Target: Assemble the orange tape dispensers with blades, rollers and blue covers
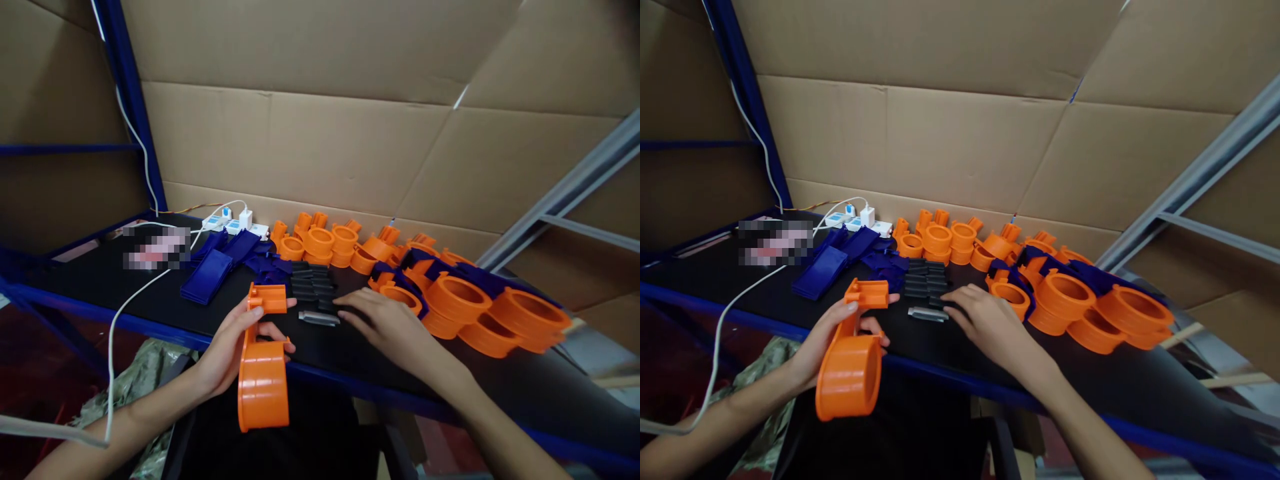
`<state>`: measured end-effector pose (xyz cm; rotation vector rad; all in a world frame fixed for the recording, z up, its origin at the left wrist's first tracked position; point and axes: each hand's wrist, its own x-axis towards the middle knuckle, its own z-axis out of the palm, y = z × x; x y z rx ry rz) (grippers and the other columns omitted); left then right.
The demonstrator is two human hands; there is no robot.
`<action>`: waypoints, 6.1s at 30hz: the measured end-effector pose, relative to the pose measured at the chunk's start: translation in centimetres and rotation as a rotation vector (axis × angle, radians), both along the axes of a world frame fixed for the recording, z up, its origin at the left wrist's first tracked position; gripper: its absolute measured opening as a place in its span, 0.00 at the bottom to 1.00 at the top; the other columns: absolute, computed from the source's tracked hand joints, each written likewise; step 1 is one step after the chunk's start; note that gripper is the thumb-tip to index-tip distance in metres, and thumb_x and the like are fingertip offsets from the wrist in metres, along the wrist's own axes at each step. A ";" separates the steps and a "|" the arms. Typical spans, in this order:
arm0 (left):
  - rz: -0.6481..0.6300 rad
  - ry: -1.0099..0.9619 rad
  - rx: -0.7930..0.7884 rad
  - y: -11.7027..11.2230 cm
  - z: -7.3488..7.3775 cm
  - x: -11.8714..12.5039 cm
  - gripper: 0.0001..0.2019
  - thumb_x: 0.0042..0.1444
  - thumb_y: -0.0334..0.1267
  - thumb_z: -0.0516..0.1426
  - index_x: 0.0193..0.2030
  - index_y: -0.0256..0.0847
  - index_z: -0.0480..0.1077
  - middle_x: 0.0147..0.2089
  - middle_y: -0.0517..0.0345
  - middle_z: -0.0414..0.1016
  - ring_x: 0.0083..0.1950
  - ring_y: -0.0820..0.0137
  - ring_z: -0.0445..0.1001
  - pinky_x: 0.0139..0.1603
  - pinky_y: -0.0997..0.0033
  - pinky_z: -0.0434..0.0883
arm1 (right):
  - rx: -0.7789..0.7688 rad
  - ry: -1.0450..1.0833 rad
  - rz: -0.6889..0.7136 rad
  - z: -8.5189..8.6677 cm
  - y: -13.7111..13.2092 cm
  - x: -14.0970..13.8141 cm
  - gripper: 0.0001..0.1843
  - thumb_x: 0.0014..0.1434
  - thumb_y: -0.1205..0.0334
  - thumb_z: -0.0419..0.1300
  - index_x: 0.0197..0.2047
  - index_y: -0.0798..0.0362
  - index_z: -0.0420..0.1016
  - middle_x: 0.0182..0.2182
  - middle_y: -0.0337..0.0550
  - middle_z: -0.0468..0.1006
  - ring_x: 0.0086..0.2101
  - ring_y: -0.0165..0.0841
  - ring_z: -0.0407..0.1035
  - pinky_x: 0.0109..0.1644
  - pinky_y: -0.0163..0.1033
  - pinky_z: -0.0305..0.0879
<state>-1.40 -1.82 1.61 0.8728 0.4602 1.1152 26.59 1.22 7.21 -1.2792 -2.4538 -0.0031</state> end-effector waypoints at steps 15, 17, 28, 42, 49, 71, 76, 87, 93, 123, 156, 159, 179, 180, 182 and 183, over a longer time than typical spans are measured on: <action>-0.044 0.076 -0.042 0.0 -0.4 0.2 0.19 0.64 0.46 0.57 0.57 0.37 0.68 0.29 0.54 0.80 0.33 0.59 0.83 0.34 0.67 0.75 | 0.099 -0.086 0.024 -2.4 0.4 -1.8 0.07 0.67 0.63 0.57 0.36 0.51 0.74 0.35 0.43 0.75 0.35 0.34 0.71 0.34 0.36 0.64; -0.041 0.092 -0.026 0.1 -0.4 0.2 0.20 0.63 0.45 0.57 0.58 0.37 0.67 0.30 0.53 0.81 0.33 0.59 0.83 0.34 0.68 0.75 | 0.023 0.023 0.026 -1.9 0.5 -1.8 0.05 0.65 0.62 0.59 0.36 0.50 0.74 0.36 0.42 0.75 0.35 0.32 0.70 0.36 0.35 0.65; -0.067 0.198 0.083 -0.1 -0.5 0.5 0.27 0.63 0.43 0.60 0.65 0.40 0.59 0.35 0.47 0.85 0.40 0.56 0.85 0.44 0.64 0.74 | -0.338 0.602 0.005 1.3 -1.7 -4.7 0.16 0.62 0.49 0.63 0.36 0.55 0.77 0.23 0.35 0.67 0.22 0.24 0.54 0.23 0.31 0.50; -0.130 0.268 0.140 -0.8 0.0 0.2 0.19 0.66 0.41 0.57 0.59 0.39 0.60 0.35 0.45 0.85 0.38 0.60 0.85 0.44 0.65 0.74 | -0.285 0.511 0.014 0.9 -1.5 -5.2 0.11 0.62 0.54 0.64 0.35 0.53 0.79 0.21 0.32 0.63 0.22 0.24 0.51 0.23 0.32 0.48; -0.174 0.240 0.063 -0.9 -0.2 0.6 0.17 0.65 0.39 0.57 0.57 0.38 0.62 0.39 0.45 0.84 0.35 0.60 0.84 0.39 0.66 0.76 | -0.205 0.417 0.112 0.0 -0.9 -5.9 0.12 0.65 0.53 0.61 0.37 0.52 0.79 0.31 0.40 0.76 0.27 0.27 0.64 0.29 0.33 0.60; -0.122 0.107 -0.066 -0.4 0.4 0.4 0.14 0.64 0.39 0.57 0.54 0.37 0.68 0.63 0.35 0.73 0.34 0.60 0.84 0.36 0.61 0.80 | -0.120 -0.345 -0.330 0.5 6.4 0.3 0.11 0.62 0.63 0.60 0.47 0.50 0.77 0.45 0.49 0.82 0.41 0.41 0.78 0.39 0.38 0.66; -0.088 0.109 -0.095 -0.4 0.3 0.5 0.15 0.63 0.40 0.57 0.55 0.39 0.68 0.60 0.37 0.75 0.35 0.59 0.84 0.37 0.59 0.80 | -0.067 -0.208 -0.308 2.0 4.6 0.2 0.12 0.63 0.60 0.57 0.49 0.48 0.77 0.39 0.43 0.81 0.37 0.37 0.76 0.37 0.37 0.65; -0.054 0.129 -0.078 -0.7 0.1 0.8 0.14 0.65 0.41 0.57 0.55 0.40 0.66 0.46 0.45 0.82 0.41 0.53 0.84 0.42 0.55 0.79 | -0.283 0.393 0.168 1.8 -1.9 -4.2 0.12 0.64 0.66 0.57 0.49 0.50 0.75 0.31 0.36 0.74 0.21 0.23 0.61 0.23 0.29 0.57; -0.082 0.172 -0.013 -1.0 0.0 0.8 0.15 0.65 0.40 0.57 0.56 0.42 0.62 0.41 0.46 0.83 0.43 0.54 0.84 0.42 0.59 0.78 | -0.087 0.373 0.154 0.0 -1.8 -6.0 0.08 0.63 0.59 0.63 0.46 0.51 0.76 0.34 0.40 0.77 0.27 0.26 0.67 0.28 0.31 0.62; -0.056 -0.012 -0.275 -0.9 -0.4 0.7 0.14 0.62 0.49 0.57 0.42 0.39 0.70 0.27 0.53 0.79 0.24 0.63 0.78 0.34 0.60 0.78 | 0.038 0.613 0.074 -1.4 -3.3 -9.6 0.15 0.56 0.61 0.70 0.47 0.50 0.76 0.35 0.41 0.77 0.32 0.31 0.71 0.26 0.33 0.65; 0.005 0.052 -0.082 -1.4 0.1 0.9 0.11 0.64 0.42 0.59 0.49 0.40 0.68 0.33 0.55 0.80 0.33 0.63 0.82 0.36 0.65 0.78 | 0.392 0.480 0.346 -3.6 -2.7 -9.0 0.17 0.64 0.73 0.59 0.52 0.45 0.77 0.44 0.45 0.80 0.43 0.36 0.75 0.47 0.46 0.75; 0.045 -0.036 -0.220 -1.2 -0.2 0.8 0.11 0.62 0.41 0.60 0.48 0.40 0.69 0.31 0.58 0.79 0.29 0.68 0.81 0.31 0.71 0.77 | 0.401 0.462 0.416 -3.9 -3.0 -9.4 0.19 0.64 0.73 0.58 0.56 0.47 0.74 0.49 0.46 0.80 0.52 0.39 0.73 0.55 0.49 0.74; 0.200 -0.040 -0.229 -0.8 -0.7 0.0 0.16 0.58 0.44 0.63 0.49 0.37 0.72 0.32 0.56 0.81 0.28 0.68 0.80 0.28 0.73 0.75 | 0.119 0.415 0.603 -3.5 -3.1 -8.9 0.26 0.65 0.79 0.46 0.63 0.52 0.63 0.61 0.50 0.73 0.66 0.36 0.59 0.72 0.59 0.48; 0.249 -0.039 -0.213 -1.0 -0.6 0.0 0.16 0.57 0.43 0.64 0.49 0.38 0.72 0.34 0.56 0.82 0.30 0.67 0.81 0.30 0.73 0.76 | 0.093 0.431 0.621 -3.2 -3.2 -9.0 0.26 0.65 0.78 0.46 0.63 0.52 0.63 0.61 0.50 0.73 0.66 0.36 0.60 0.72 0.59 0.48; 0.321 -0.059 -0.177 -1.2 -0.3 -0.1 0.15 0.57 0.41 0.65 0.49 0.40 0.72 0.36 0.56 0.82 0.32 0.68 0.81 0.34 0.73 0.77 | 0.090 0.463 0.664 -2.7 -3.2 -9.0 0.25 0.65 0.78 0.47 0.60 0.50 0.66 0.61 0.48 0.73 0.65 0.37 0.62 0.72 0.58 0.49; 0.323 -0.066 -0.156 -1.2 -0.1 -0.1 0.14 0.57 0.42 0.64 0.47 0.39 0.73 0.34 0.56 0.81 0.32 0.68 0.81 0.34 0.72 0.77 | 0.111 0.493 0.666 -2.3 -3.0 -9.0 0.24 0.65 0.78 0.48 0.59 0.49 0.67 0.60 0.47 0.74 0.63 0.36 0.64 0.72 0.57 0.51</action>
